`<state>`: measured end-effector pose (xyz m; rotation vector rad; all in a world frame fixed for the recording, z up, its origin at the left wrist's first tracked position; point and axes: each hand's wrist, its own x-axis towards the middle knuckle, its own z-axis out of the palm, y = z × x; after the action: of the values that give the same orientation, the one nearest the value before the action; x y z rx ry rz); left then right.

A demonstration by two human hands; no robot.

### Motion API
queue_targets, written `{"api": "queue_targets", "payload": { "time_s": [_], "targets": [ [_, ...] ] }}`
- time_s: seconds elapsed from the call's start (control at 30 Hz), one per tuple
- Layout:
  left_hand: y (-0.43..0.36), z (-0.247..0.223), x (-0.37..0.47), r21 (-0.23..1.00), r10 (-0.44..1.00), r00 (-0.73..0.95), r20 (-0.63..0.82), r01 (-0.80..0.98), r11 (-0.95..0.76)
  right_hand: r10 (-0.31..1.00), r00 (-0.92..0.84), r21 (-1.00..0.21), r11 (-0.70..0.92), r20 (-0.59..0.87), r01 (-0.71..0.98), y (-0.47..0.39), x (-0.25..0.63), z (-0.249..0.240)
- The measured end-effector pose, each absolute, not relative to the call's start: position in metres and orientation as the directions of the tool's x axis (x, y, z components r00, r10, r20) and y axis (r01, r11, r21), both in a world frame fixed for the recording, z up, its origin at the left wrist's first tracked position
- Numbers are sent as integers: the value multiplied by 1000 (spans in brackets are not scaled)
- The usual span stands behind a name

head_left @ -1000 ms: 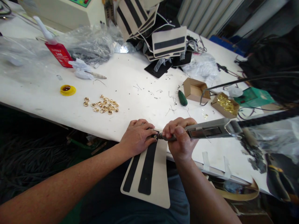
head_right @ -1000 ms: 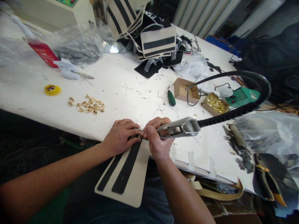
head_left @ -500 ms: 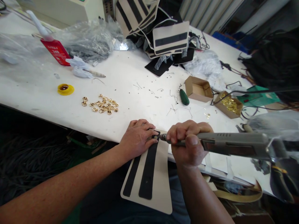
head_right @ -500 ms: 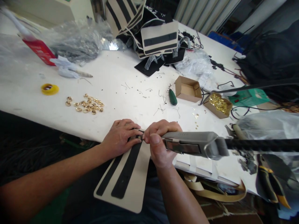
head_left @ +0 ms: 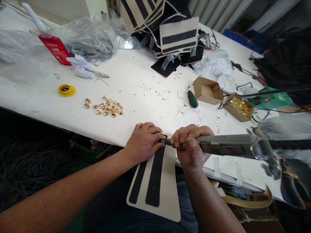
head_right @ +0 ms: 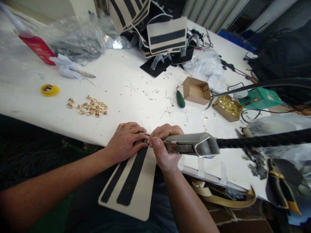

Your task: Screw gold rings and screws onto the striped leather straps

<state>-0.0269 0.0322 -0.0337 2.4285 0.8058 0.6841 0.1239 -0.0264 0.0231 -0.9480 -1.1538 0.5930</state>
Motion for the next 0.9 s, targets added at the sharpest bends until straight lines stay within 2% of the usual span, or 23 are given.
{"api": "queue_targets", "payload": {
  "time_s": [0.27, 0.6, 0.9],
  "targets": [
    [32, -33, -27, 571, 647, 696, 311, 407, -713, 821, 263, -862, 492, 507, 127, -24, 125, 18],
    [32, -33, -27, 565, 646, 697, 312, 411, -716, 845, 196, -866, 496, 498, 62, -18, 129, 17],
    [32, -34, -27, 559, 646, 693, 320, 413, -719, 864, 181, -883, 459, 469, 97, -15, 131, 17]
  ]
}}
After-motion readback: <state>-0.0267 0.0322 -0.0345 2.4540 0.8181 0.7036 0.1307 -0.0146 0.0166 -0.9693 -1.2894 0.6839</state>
